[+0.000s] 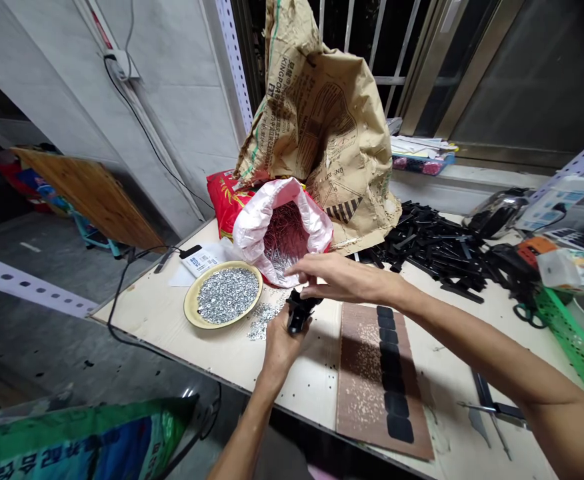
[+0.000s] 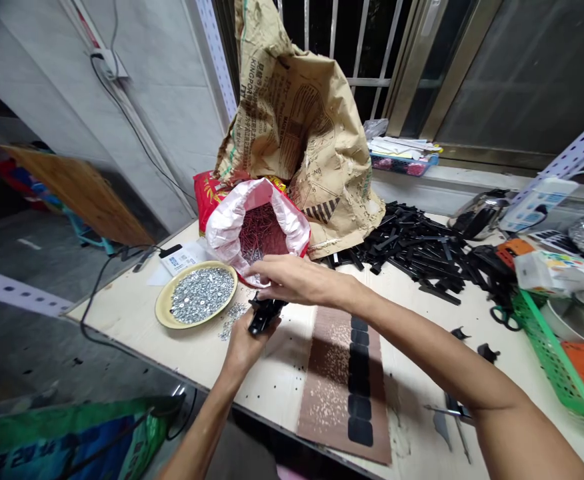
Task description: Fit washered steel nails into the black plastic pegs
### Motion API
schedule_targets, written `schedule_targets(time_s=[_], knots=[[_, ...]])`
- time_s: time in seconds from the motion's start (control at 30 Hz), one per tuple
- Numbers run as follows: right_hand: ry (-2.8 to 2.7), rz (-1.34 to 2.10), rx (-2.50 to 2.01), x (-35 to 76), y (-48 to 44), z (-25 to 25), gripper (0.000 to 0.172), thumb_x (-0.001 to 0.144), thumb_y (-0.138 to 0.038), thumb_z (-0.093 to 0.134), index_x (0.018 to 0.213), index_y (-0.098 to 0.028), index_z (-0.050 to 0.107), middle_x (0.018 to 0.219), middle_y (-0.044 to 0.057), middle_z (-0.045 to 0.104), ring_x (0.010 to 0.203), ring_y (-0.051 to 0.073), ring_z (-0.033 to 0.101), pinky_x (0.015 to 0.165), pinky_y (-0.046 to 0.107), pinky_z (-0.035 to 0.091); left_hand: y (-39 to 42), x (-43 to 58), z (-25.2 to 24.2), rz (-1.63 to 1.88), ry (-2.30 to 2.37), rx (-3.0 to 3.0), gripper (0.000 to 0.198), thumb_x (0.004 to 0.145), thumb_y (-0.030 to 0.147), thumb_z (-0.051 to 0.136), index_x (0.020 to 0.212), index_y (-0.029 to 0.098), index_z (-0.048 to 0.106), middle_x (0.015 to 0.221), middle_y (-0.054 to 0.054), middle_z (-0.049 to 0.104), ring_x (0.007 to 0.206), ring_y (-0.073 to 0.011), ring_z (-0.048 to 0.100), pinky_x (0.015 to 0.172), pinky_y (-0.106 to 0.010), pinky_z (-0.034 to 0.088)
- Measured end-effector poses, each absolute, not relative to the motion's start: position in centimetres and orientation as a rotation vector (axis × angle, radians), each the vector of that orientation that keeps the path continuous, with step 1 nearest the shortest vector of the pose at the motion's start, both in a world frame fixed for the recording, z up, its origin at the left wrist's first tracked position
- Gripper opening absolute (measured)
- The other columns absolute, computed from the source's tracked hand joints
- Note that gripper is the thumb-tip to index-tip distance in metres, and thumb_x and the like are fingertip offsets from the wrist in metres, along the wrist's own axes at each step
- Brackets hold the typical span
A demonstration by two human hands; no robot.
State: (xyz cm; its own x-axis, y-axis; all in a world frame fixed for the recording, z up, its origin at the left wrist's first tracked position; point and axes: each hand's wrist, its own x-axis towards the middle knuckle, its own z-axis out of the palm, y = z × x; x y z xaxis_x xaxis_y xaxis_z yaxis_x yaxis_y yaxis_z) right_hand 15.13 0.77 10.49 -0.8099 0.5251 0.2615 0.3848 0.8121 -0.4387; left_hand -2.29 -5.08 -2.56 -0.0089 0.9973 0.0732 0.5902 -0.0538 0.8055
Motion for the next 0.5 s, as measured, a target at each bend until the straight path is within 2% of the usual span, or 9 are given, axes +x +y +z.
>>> schedule_targets(time_s=[0.07,0.1,0.2,0.3,0.4,0.5], knots=[[-2.504,0.586,-0.733,15.1,2.5,9.2,0.036,0.09,-0.03,0.055,0.122,-0.014,0.05,0.107,0.007,0.062,0.09,0.013,0.057,0.078,0.025,0.043,-5.5,-2.6,-2.2,0.959,1.556,1.623,0.024,0.071,0.031,0.065,0.09,0.017,0.068,0.081,-0.006,0.073,0.075,-0.0247,0.068,0.066,-0.031,0.048],[-2.477,0.574,-0.858,15.0,3.5,8.4,0.034,0.091,-0.03,0.054,0.12,-0.014,0.052,0.107,0.007,0.063,0.091,0.013,0.058,0.079,0.024,0.043,-5.8,-2.8,-2.0,0.985,1.51,1.585,0.024,0.072,0.034,0.065,0.088,0.017,0.069,0.082,-0.006,0.073,0.077,-0.0245,0.068,0.068,-0.031,0.048],[-2.493,0.454,-1.43,14.0,6.3,4.9,0.023,0.093,-0.028,0.047,0.101,-0.014,0.063,0.098,0.006,0.068,0.088,0.013,0.061,0.075,0.022,0.042,-6.1,-3.5,-1.9,1.062,1.437,1.473,0.025,0.072,0.036,0.067,0.088,0.017,0.071,0.087,-0.007,0.074,0.082,-0.0242,0.068,0.074,-0.031,0.05],[-2.5,0.376,-1.794,12.1,7.8,1.3,0.031,0.089,-0.038,0.052,0.09,-0.012,0.069,0.092,0.013,0.07,0.089,0.021,0.065,0.073,0.027,0.044,-5.8,-4.0,-2.6,1.094,1.424,1.354,0.029,0.069,0.035,0.07,0.091,0.016,0.071,0.09,-0.008,0.074,0.085,-0.0243,0.069,0.077,-0.031,0.051],[-2.466,0.313,-1.942,9.9,8.4,-1.0,0.04,0.083,-0.045,0.059,0.101,-0.01,0.068,0.104,0.021,0.067,0.101,0.029,0.062,0.08,0.035,0.045,-5.3,-4.1,-3.6,1.086,1.456,1.23,0.035,0.065,0.036,0.073,0.092,0.014,0.07,0.089,-0.01,0.074,0.084,-0.0248,0.069,0.076,-0.033,0.052],[-2.479,0.329,-2.012,8.2,8.9,-1.6,0.034,0.08,-0.035,0.064,0.106,-0.013,0.067,0.107,0.019,0.067,0.104,0.028,0.062,0.082,0.034,0.047,-4.9,-3.9,-4.0,1.068,1.491,1.106,0.041,0.06,0.035,0.077,0.093,0.012,0.07,0.088,-0.011,0.074,0.084,-0.025,0.069,0.075,-0.033,0.052]])
